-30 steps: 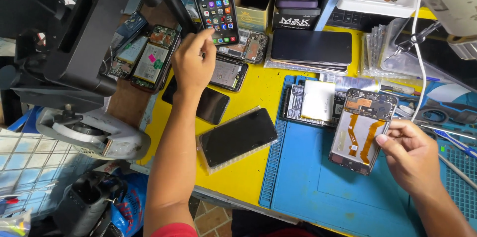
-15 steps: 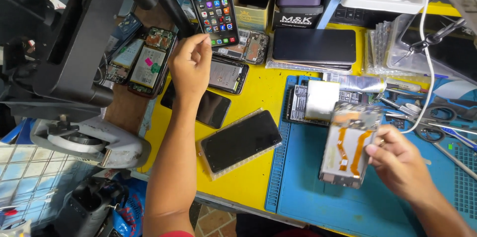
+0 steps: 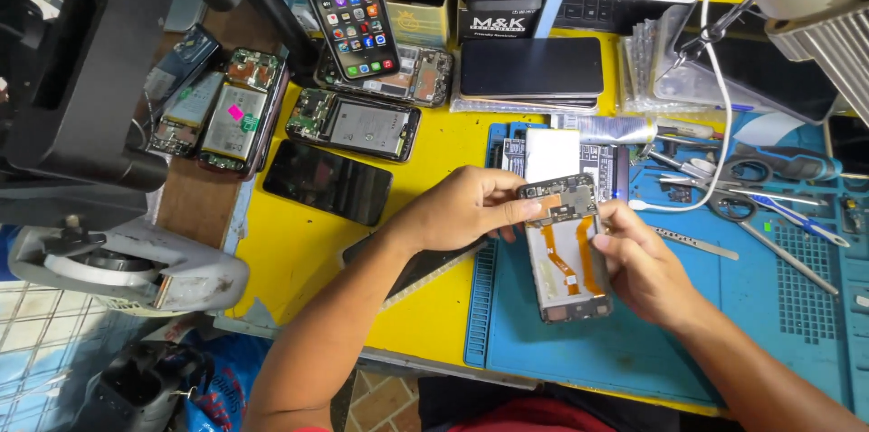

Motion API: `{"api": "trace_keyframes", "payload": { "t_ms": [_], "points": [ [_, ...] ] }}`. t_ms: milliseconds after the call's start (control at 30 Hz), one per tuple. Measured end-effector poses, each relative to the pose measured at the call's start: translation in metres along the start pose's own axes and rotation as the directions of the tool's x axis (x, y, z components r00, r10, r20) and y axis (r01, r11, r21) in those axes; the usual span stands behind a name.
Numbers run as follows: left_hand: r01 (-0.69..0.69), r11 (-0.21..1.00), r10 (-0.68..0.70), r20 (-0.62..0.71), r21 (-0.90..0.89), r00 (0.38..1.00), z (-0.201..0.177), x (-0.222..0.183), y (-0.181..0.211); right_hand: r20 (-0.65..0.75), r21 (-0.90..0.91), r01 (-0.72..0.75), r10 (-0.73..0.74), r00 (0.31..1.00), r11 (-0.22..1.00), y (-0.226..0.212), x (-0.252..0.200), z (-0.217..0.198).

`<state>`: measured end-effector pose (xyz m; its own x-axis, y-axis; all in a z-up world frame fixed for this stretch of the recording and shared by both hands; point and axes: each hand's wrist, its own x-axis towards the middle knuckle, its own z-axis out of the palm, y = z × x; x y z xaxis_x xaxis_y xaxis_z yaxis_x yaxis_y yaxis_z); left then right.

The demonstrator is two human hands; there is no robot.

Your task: The person repairs a disassembled smartphone by connecting internal ribbon cables and manipulating components. They also briefly interact with a separate, powered-on smartphone, navigating its screen before returning to the repair task.

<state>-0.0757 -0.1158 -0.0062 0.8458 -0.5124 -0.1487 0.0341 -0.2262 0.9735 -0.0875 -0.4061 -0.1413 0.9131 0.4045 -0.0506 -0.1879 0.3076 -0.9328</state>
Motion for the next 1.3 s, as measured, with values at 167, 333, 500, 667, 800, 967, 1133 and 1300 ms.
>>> {"api": "trace_keyframes", "payload": {
  "t_ms": [167, 333, 500, 667, 800, 967, 1133, 1300],
  "points": [
    [0.043, 0.999, -0.044, 0.090, 0.014, 0.995, -0.008, -0.007, 0.007, -0.037, 0.049, -0.055, 0.057, 0.998, 0.997, -0.055, 0.010, 0.077],
    [-0.042, 0.994, 0.045, -0.028, 0.103, 0.999, -0.035, -0.020, 0.007, -0.167, 0.005, -0.105, 0.105, 0.980, 0.994, -0.051, 0.004, 0.076],
    [0.198, 0.803, 0.302, -0.671, 0.562, 0.677, -0.099, -0.032, -0.016, -0.188, -0.015, -0.314, 0.306, 0.933, 0.949, -0.046, -0.001, 0.052],
    [0.319, 0.463, 0.623, -0.559, 0.827, 0.547, -0.130, -0.014, -0.048, -0.172, -0.034, -0.353, 0.342, 0.924, 0.935, -0.046, 0.001, 0.057],
    [0.341, 0.399, 0.636, -0.525, 0.851, 0.566, -0.132, 0.000, -0.051, -0.188, -0.041, -0.384, 0.370, 0.910, 0.923, -0.047, 0.000, 0.055],
    [0.362, 0.435, 0.588, -0.565, 0.824, 0.579, -0.136, 0.006, -0.061, -0.192, -0.013, -0.385, 0.376, 0.906, 0.923, -0.048, 0.000, 0.055],
    [0.328, 0.442, 0.623, -0.549, 0.835, 0.557, -0.133, -0.002, -0.057, -0.187, -0.002, -0.383, 0.376, 0.907, 0.924, -0.047, -0.001, 0.055],
    [0.283, 0.495, 0.631, -0.564, 0.821, 0.533, -0.126, -0.012, -0.048, -0.198, -0.043, -0.386, 0.371, 0.907, 0.922, -0.052, -0.001, 0.057]
  ]
}}
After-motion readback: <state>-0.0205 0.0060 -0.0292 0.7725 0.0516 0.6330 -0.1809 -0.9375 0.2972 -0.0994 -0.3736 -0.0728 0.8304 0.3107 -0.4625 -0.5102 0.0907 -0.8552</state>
